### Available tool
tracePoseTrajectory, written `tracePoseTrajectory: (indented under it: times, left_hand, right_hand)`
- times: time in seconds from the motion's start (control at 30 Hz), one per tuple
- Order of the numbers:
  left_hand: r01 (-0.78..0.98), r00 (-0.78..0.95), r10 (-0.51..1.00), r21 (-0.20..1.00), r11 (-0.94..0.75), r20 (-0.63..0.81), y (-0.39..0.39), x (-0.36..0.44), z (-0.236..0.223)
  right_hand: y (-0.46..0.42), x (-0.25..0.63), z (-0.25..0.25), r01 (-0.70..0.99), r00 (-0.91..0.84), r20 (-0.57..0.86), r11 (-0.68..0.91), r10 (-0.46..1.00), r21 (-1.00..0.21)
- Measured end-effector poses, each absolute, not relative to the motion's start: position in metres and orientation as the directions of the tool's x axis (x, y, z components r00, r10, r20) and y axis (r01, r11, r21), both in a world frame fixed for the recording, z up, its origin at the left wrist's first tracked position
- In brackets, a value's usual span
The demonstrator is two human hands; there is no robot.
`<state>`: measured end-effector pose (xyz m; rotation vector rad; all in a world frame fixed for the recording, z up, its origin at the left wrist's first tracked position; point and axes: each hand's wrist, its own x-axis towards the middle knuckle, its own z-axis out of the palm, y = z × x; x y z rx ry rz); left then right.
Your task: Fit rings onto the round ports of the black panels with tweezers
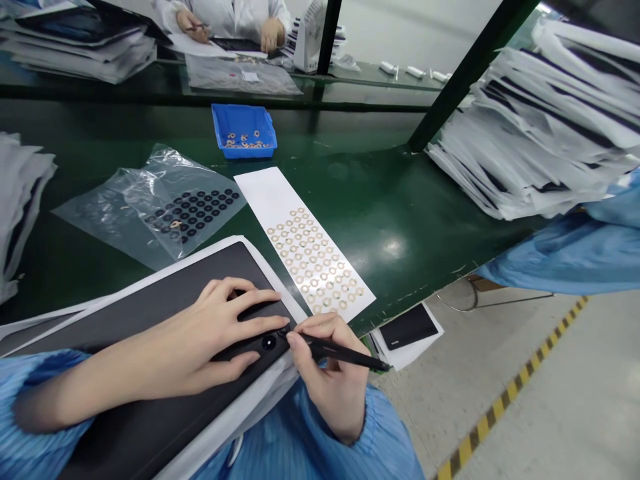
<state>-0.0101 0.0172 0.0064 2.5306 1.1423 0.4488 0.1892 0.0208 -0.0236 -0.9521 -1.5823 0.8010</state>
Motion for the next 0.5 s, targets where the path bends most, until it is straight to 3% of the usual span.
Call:
tracePoseTrajectory:
  times: [0.17, 0.5]
  left_hand:
    - [0.666, 0.631, 0.766, 0.424, -0.614, 0.119, 0.0188, -0.0097, 0.0078]
    - [0.668, 0.619, 0.774, 0.432, -0.606, 0.128, 0.0178, -0.0104, 0.0055]
  right_hand:
    - [0.0199, 0.1875, -0.0248, 0.19, -0.105, 0.483, 0.494, 0.869, -0.848]
    - [0.0225, 0.1857, -0.0219, 0.22, 0.068, 0.512, 0.487, 0.856, -0.845]
